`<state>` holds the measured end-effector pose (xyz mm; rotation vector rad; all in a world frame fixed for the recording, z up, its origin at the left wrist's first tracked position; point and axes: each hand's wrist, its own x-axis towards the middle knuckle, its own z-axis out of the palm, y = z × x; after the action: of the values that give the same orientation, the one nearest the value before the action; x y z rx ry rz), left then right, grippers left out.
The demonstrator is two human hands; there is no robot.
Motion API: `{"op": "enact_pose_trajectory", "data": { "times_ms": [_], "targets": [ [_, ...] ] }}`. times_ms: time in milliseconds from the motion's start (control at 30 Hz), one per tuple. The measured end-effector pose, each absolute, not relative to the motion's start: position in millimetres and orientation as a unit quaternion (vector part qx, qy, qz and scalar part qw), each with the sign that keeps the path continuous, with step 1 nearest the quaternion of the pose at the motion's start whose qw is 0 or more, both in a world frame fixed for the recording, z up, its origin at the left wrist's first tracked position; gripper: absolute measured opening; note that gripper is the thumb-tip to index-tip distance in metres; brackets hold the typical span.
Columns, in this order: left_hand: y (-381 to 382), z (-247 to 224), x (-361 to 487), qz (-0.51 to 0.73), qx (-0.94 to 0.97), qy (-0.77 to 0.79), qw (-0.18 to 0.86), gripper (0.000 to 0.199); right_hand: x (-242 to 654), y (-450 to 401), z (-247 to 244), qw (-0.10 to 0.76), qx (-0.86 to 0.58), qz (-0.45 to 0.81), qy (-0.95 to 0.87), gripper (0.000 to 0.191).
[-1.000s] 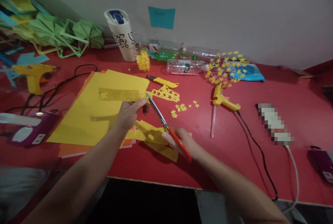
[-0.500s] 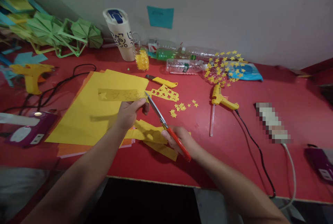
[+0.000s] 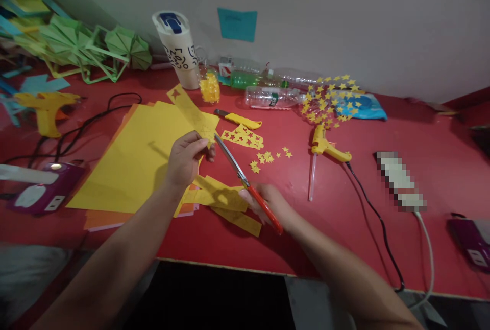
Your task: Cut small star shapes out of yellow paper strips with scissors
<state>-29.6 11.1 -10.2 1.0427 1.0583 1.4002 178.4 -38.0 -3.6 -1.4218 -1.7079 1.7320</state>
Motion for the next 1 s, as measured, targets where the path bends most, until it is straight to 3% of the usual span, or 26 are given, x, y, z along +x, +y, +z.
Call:
{"op": "enact_pose_trajectory", "data": {
  "times_ms": [1000],
  "targets": [
    [19,1,-51,0.529,0.535,0.437,0.493,0.017,188,-34,1,0.131,-0.472,0.617,-0.616,0.056]
  ]
}}
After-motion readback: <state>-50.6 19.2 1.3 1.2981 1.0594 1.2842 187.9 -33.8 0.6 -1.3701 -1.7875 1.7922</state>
